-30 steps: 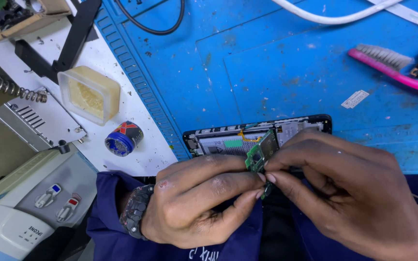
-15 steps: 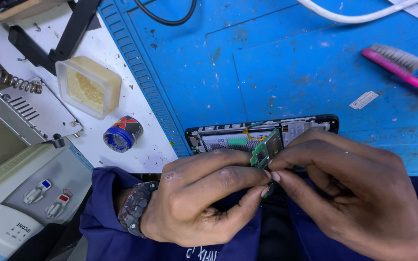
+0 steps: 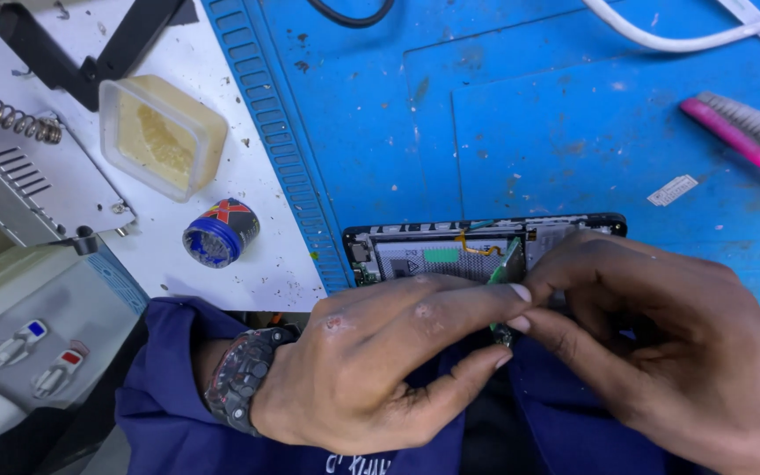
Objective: Repairing a mobile phone by connecting internal components and ribbon cables to the motherboard.
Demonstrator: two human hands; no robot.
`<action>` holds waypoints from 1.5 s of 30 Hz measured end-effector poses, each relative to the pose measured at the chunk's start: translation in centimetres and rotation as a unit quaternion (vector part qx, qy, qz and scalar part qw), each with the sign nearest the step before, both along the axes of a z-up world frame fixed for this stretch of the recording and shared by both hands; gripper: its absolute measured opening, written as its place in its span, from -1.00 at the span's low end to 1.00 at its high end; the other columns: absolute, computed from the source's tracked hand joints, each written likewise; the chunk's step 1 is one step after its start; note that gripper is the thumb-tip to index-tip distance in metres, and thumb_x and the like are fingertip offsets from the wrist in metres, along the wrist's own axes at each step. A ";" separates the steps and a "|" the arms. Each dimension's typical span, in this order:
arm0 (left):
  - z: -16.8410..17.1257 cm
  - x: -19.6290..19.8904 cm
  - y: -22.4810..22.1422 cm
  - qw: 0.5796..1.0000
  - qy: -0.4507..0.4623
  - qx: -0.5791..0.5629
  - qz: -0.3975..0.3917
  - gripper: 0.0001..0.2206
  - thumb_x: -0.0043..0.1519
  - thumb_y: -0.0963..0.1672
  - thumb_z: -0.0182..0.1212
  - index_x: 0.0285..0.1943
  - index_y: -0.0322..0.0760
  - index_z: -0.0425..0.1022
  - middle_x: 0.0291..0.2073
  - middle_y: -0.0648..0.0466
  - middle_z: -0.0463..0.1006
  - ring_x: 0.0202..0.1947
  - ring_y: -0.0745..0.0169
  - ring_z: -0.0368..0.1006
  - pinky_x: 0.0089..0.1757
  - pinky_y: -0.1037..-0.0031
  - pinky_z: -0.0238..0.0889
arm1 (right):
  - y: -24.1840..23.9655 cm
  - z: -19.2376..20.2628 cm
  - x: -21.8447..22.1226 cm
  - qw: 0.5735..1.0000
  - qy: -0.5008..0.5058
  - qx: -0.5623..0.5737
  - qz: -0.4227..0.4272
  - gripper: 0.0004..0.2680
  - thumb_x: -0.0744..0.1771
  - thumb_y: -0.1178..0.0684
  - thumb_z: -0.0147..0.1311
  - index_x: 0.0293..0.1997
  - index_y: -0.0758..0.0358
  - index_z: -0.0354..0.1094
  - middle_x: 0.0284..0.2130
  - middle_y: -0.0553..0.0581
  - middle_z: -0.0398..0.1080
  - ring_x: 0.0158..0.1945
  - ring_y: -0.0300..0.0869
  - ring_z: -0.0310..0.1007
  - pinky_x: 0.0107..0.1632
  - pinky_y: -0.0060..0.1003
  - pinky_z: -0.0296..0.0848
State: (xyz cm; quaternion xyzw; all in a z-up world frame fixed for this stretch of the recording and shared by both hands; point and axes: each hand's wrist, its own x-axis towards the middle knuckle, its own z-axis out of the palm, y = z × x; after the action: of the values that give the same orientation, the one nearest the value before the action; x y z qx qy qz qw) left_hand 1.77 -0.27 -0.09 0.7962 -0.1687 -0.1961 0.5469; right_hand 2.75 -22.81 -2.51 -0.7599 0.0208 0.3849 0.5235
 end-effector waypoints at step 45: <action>-2.4 1.6 1.2 0.980 -0.173 0.063 -0.079 -0.82 0.45 -0.31 0.00 0.10 -0.26 0.45 -0.22 0.03 0.43 -0.33 0.16 0.44 -0.21 0.38 0.46 | -0.1 -0.9 -0.1 0.996 0.051 0.037 -0.070 -0.90 0.25 0.13 0.25 -0.45 0.25 0.39 -0.54 0.05 0.44 -0.64 -0.38 0.12 -0.59 -0.48 0.17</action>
State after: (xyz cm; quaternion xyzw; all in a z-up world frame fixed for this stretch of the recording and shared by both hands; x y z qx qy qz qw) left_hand 3.40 0.92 -2.52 0.8353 -0.3100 -0.1083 0.4410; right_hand 2.69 -22.89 -3.45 -0.7163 0.0864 0.3858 0.5750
